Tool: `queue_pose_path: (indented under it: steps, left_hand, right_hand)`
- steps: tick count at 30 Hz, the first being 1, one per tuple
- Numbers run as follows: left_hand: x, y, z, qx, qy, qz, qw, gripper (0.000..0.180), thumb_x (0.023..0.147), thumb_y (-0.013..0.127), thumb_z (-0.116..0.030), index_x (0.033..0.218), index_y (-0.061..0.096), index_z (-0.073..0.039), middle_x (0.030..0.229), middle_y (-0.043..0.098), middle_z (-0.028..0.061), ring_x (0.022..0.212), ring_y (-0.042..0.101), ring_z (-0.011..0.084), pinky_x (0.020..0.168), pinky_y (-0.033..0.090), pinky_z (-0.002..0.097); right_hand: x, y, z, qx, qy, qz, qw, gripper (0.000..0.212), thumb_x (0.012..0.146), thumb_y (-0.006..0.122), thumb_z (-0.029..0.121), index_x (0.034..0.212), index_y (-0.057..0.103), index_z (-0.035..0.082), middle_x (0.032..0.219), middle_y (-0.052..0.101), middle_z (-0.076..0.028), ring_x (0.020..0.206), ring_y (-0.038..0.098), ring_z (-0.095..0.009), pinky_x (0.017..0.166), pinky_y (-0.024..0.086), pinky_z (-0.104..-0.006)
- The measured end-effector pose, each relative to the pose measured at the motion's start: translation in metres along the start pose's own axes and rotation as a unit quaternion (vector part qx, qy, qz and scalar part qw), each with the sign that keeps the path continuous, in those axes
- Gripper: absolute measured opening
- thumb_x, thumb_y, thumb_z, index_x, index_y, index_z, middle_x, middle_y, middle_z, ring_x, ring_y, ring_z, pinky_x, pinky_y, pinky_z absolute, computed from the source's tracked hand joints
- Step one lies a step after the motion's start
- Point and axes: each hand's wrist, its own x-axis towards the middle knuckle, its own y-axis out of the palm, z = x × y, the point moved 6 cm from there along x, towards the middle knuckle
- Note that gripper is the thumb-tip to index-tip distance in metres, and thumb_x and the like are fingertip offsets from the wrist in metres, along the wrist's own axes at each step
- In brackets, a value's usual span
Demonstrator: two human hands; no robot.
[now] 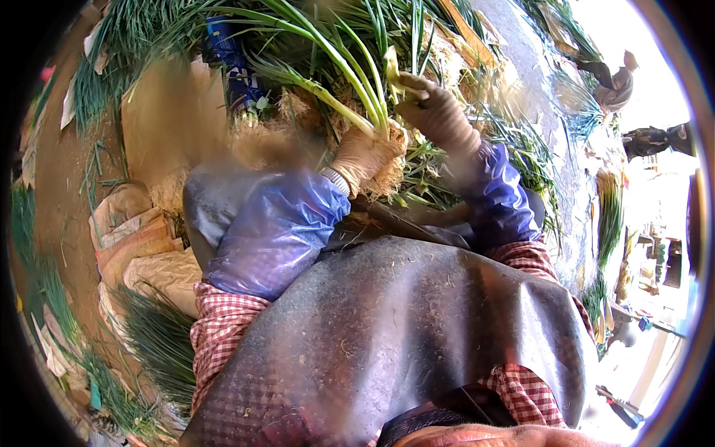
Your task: The person sorts bundles of green onions, using their hands to remove loose leaves and organize the stalks before placing the bundle into a large bag.
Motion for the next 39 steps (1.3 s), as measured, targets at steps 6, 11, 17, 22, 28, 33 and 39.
queue_pose_path:
  steps: [6,11,17,22,28,33,39]
  left_hand:
    - [0.001,-0.002,0.021,-0.176,-0.036,0.006,0.984,0.050,0.075,0.078,-0.016,0.116,0.052,-0.005,0.099,0.059,0.0040,0.091,0.057,0.0153,0.080,0.050,0.0295]
    - [-0.005,-0.005,0.024,-0.109,-0.085,0.026,0.990,0.025,0.086,0.057,-0.015,0.109,0.054,-0.004,0.098,0.058,0.0094,0.090,0.058,0.0235,0.080,0.053,0.0436]
    - [-0.004,0.006,0.036,-0.429,-0.095,0.014,0.898,0.025,0.083,0.063,-0.012,0.106,0.055,-0.004,0.095,0.058,0.0083,0.090,0.059,0.0207,0.079,0.054,0.0383]
    - [-0.002,-0.019,0.045,-0.058,-0.166,-0.044,0.983,0.021,0.081,0.057,0.004,0.102,0.059,0.000,0.091,0.061,0.0055,0.091,0.062,0.0174,0.076,0.055,0.0297]
    - [-0.011,-0.001,-0.012,-0.455,-0.240,-0.004,0.858,0.030,0.075,0.051,0.009,0.103,0.059,0.003,0.087,0.064,0.0130,0.075,0.065,0.0233,0.071,0.058,0.0339]
    - [-0.022,0.022,-0.010,-0.550,-0.283,0.093,0.781,0.027,0.079,0.062,-0.002,0.105,0.056,0.003,0.089,0.062,0.0109,0.080,0.064,0.0236,0.076,0.057,0.0399]
    - [-0.027,0.028,0.005,-0.463,-0.368,0.086,0.802,0.019,0.084,0.067,-0.010,0.101,0.060,-0.003,0.086,0.066,0.0131,0.076,0.066,0.0266,0.069,0.058,0.0434]
  right_hand:
    - [0.014,0.017,0.036,-0.340,-0.059,0.170,0.923,0.039,0.084,0.063,0.022,0.122,0.059,0.017,0.067,0.064,-0.011,0.055,0.062,-0.023,0.052,0.050,-0.0349]
    - [0.023,0.019,0.026,-0.389,-0.152,0.202,0.886,0.022,0.087,0.061,0.024,0.107,0.066,0.017,0.068,0.065,-0.007,0.059,0.064,-0.022,0.055,0.052,-0.0344]
    - [0.012,0.013,0.025,-0.171,-0.130,0.228,0.950,0.015,0.086,0.064,0.020,0.097,0.069,0.010,0.079,0.069,-0.008,0.071,0.067,-0.020,0.065,0.054,-0.0321]
    - [-0.029,0.015,0.041,0.097,-0.002,0.307,0.947,0.005,0.084,0.068,0.008,0.081,0.065,0.005,0.067,0.060,-0.002,0.062,0.056,-0.009,0.058,0.049,-0.0274]
    - [-0.070,-0.009,-0.038,0.017,0.271,0.266,0.925,0.023,0.088,0.064,0.021,0.104,0.065,0.004,0.084,0.068,-0.006,0.074,0.064,-0.013,0.064,0.052,-0.0259]
    - [-0.058,0.010,-0.059,0.376,0.260,0.111,0.883,0.053,0.083,0.070,0.036,0.122,0.056,0.004,0.103,0.067,-0.011,0.095,0.063,-0.019,0.088,0.049,-0.0304]
    - [-0.040,0.031,-0.039,0.182,0.193,0.102,0.959,0.020,0.084,0.068,0.015,0.098,0.066,0.001,0.076,0.061,0.001,0.070,0.052,-0.007,0.063,0.045,-0.0244]
